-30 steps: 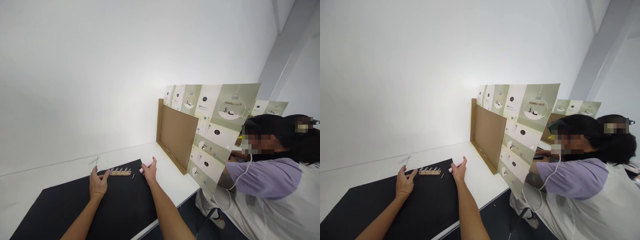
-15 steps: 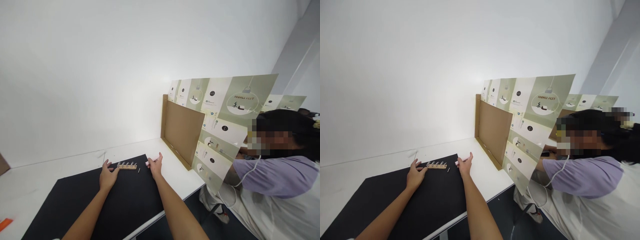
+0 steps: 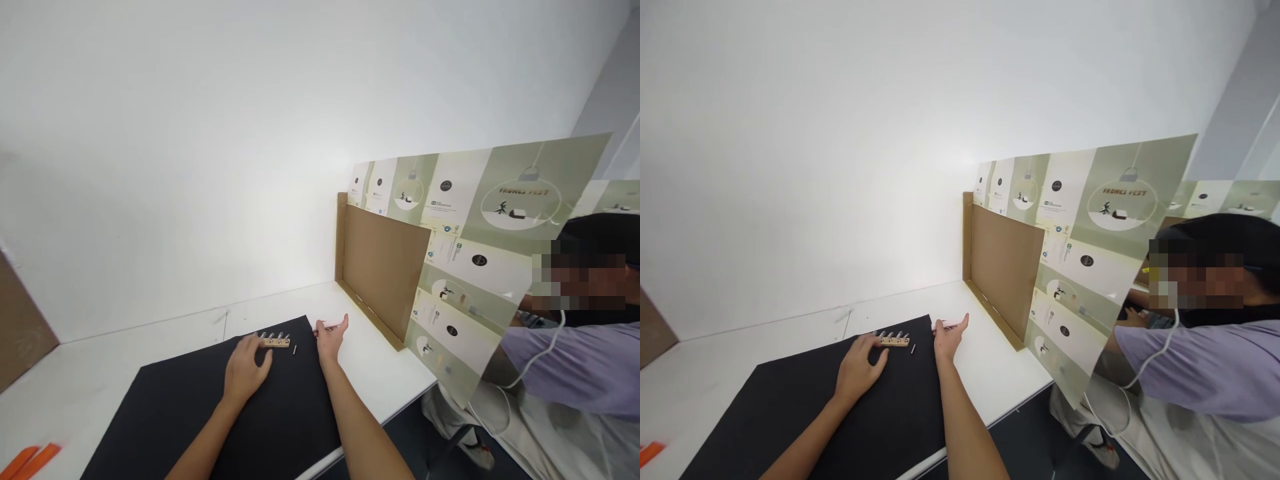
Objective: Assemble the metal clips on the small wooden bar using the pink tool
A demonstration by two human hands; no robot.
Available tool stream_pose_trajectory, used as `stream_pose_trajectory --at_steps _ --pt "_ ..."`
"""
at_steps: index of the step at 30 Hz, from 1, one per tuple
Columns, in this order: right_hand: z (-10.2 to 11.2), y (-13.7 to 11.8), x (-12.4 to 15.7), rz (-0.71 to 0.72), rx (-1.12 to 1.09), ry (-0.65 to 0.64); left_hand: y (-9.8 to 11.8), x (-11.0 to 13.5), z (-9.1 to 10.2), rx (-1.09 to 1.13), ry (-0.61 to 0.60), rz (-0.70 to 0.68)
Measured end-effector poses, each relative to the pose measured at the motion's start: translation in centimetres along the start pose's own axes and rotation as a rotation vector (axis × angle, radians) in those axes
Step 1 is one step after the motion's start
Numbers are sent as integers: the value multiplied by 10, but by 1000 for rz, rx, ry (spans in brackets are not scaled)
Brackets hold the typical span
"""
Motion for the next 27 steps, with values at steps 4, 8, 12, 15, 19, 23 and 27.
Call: stream_pose_trajectory --at_steps 4,8,12,15,19,23,27 --pt "-2 -2 -1 24 9 -2 10 11 -25 -82 -221 -62" --pt "-4 0 -4 24 8 17 2 9 -35 -101 -285 26" --pt "-11 6 -7 18 11 25 -1 8 -41 -114 -340 65" --pt "-19 8 -9 48 -7 -11 -1 7 -43 -139 -352 94" --pt "-30 12 -8 56 -96 -54 3 6 -48 -195 -372 85" --pt "-38 15 -7 29 -177 -64 -3 1 -50 -188 -359 142" --pt "-45 15 -7 7 -224 -88 -18 -6 -45 -67 -315 237"
Point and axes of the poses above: each hand's wrist, its own x-axis away from the middle knuckle, its own z-axis out of the back of the hand, y = z × x, the point moved 9 cm from there along -x, towards the middle knuckle, and after that the axes turned 15 degrees about z, right-handed, at the moved point
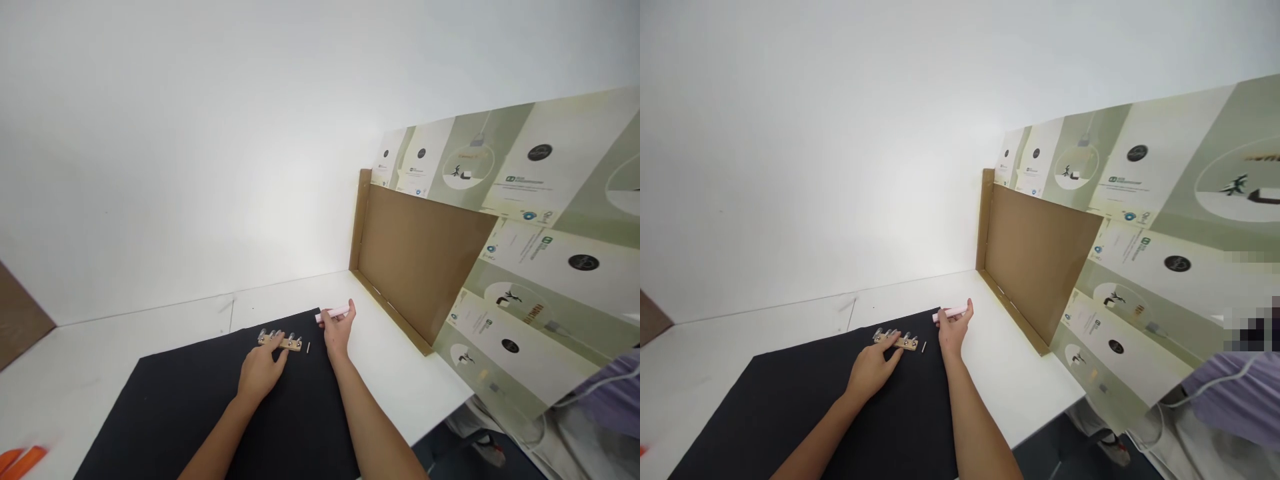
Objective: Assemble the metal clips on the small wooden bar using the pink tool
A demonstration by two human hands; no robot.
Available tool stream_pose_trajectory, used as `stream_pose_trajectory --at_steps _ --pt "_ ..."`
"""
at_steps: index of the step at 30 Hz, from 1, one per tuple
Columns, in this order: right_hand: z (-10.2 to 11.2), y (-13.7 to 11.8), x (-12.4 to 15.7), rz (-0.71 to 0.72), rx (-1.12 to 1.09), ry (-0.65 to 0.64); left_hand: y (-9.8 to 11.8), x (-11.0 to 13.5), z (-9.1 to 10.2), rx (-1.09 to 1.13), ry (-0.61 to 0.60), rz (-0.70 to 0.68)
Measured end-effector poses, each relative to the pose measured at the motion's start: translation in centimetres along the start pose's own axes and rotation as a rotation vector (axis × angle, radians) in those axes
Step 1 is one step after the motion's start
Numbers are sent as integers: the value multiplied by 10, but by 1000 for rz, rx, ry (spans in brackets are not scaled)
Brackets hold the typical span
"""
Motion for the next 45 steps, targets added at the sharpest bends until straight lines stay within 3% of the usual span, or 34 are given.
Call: stream_pose_trajectory --at_steps 4,7,11,16,33,38,45 --pt "-5 0 2 -57 -76 3 -6 -2 11 231 31 -5" --pt "-15 -2 5 -104 -209 -22 4 5 12 325 -26 -93" --pt "-38 -13 15 -112 -356 -182 18 16 19 543 -103 -137" --pt "-54 -27 27 -90 -391 -324 17 17 26 721 -82 -89" --pt "-62 -36 39 -67 -411 -382 14 15 28 675 -9 -26" --pt "-57 -44 36 -14 -354 -353 12 15 31 670 51 -52" --pt "-64 -57 41 -6 -372 -446 13 16 38 582 145 -105"
Point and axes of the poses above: each hand's wrist, its own x-axis away from the middle knuckle, its own z-axis out of the back of the hand, y = z × x, the point moved 9 cm from there along -x, towards the middle knuckle, and after that the axes turned 15 degrees about z, right-handed, at the moved point
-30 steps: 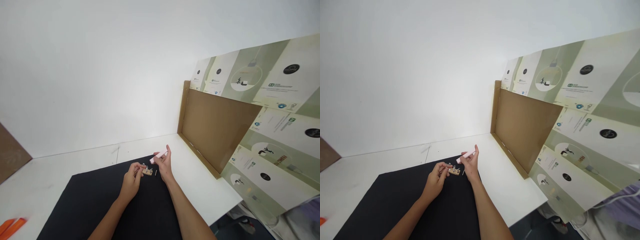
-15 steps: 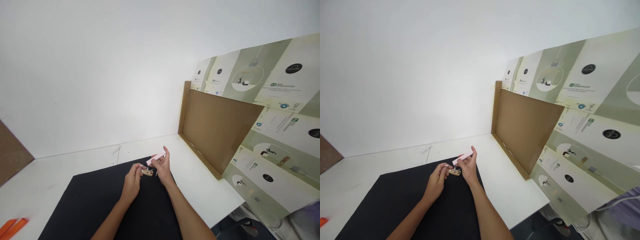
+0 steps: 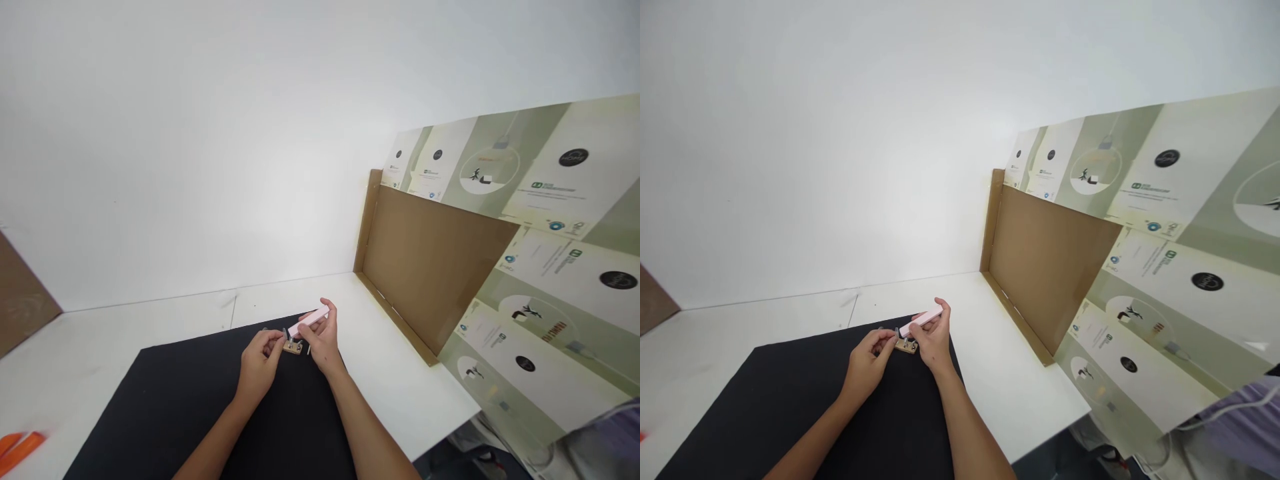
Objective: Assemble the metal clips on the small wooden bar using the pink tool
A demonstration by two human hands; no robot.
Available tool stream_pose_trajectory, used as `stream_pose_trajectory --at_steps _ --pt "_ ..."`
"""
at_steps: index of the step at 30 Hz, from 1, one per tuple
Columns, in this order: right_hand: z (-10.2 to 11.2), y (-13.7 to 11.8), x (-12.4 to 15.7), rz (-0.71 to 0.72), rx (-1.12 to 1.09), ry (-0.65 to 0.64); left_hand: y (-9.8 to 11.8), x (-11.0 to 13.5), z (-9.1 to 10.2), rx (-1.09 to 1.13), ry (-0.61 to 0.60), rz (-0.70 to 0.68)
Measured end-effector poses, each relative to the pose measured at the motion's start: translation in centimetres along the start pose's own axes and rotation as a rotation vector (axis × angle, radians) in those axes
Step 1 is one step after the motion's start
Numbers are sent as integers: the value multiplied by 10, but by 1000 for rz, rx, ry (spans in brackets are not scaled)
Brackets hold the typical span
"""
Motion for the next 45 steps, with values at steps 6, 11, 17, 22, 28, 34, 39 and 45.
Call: stream_pose_trajectory --at_steps 6,11,17,22,28,34,39,45 --pt "11 2 -1 42 81 95 5 2 -3 -40 -14 -70" --pt "13 -2 -2 79 126 80 9 4 -5 -70 -27 -93" --pt "0 -6 2 47 81 -31 10 4 -2 -95 -5 -86" --pt "2 0 2 20 39 -5 11 4 -3 -125 -21 -108" --pt "9 0 1 65 122 59 13 6 -9 -153 -83 -128" --pt "5 -7 2 79 136 12 13 6 -7 -140 -67 -127" --pt "-1 -7 4 58 108 -39 14 5 -5 -152 -47 -127" --pt "8 -2 1 73 152 52 14 5 -6 -168 -51 -124"
Point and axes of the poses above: each hand's wrist, its own x-axis away from the middle knuckle, its own z-axis out of the back of the hand, y = z × x, the point moved 9 cm from there along -x, towards the middle knuckle, and after that the axes turned 15 degrees about z, right-handed, at the moved point
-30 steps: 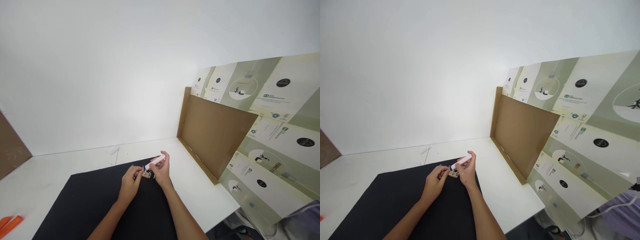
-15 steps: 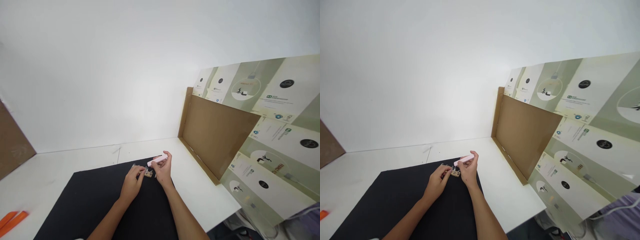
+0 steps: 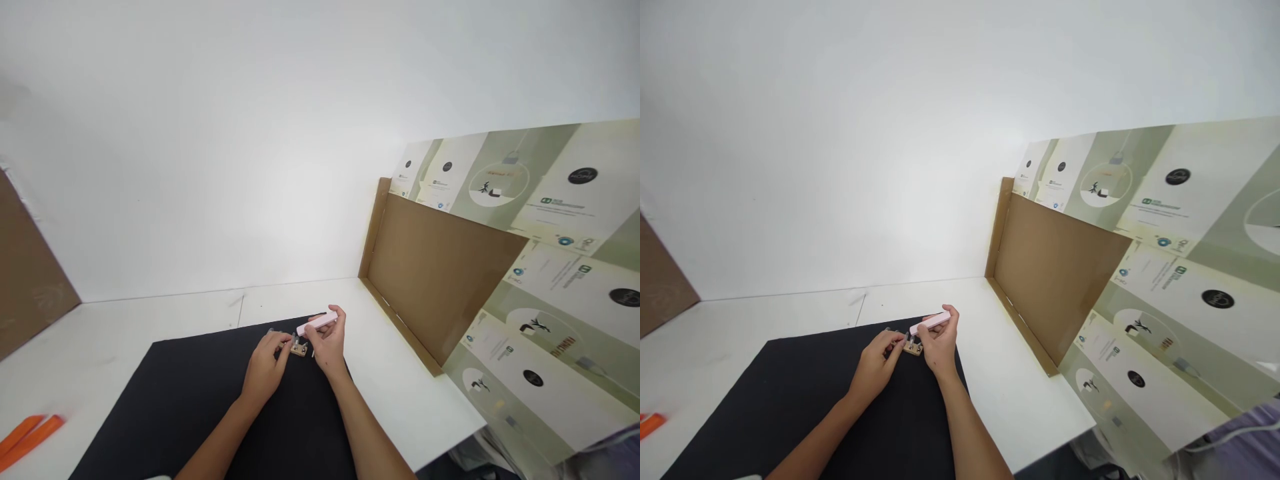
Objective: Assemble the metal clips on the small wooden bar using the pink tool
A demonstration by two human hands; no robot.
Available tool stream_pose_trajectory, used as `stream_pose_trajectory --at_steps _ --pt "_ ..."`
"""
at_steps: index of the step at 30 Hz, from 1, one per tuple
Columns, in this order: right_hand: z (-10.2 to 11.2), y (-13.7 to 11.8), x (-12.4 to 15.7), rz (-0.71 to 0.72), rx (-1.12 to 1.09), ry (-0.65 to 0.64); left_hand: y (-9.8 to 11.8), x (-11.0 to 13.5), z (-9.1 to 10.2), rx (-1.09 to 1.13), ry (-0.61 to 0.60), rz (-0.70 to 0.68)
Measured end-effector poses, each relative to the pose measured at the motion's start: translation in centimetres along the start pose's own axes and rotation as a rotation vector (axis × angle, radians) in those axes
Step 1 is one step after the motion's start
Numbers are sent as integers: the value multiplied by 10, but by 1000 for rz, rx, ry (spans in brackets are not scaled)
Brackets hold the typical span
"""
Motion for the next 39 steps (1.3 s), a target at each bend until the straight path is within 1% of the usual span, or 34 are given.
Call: stream_pose_trajectory --at_steps 2,4,7,12,15,18,23,28,33,39 --pt "5 2 -1 3 17 35 0 0 0 1 5 0" --pt "7 3 -2 4 22 44 0 0 1 3 8 1" --pt "5 0 -2 11 15 11 0 0 1 1 1 7" --pt "-4 -2 2 -4 -11 -78 -3 0 1 -1 9 2" --pt "-7 -2 2 -15 -33 -90 -3 0 1 -8 13 -2" --pt "-6 -2 1 -17 -34 -73 -2 0 1 -7 6 -1" --pt "1 0 0 -4 18 -8 3 1 1 -14 -7 6" --pt "6 1 -1 13 54 16 4 1 3 -11 8 -5" --pt "3 -6 -3 19 47 -38 3 1 6 -10 21 1" --pt "-4 -9 0 9 4 -93 5 1 4 -29 -6 -2"
Point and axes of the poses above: each hand's wrist, its own x-axis away from the middle knuckle, its own z-axis out of the back of the hand, y = z × x, the point moved 9 cm from there along -x, towards the middle knuckle, and after that the axes turned 15 degrees about z, right-handed, at the moved point
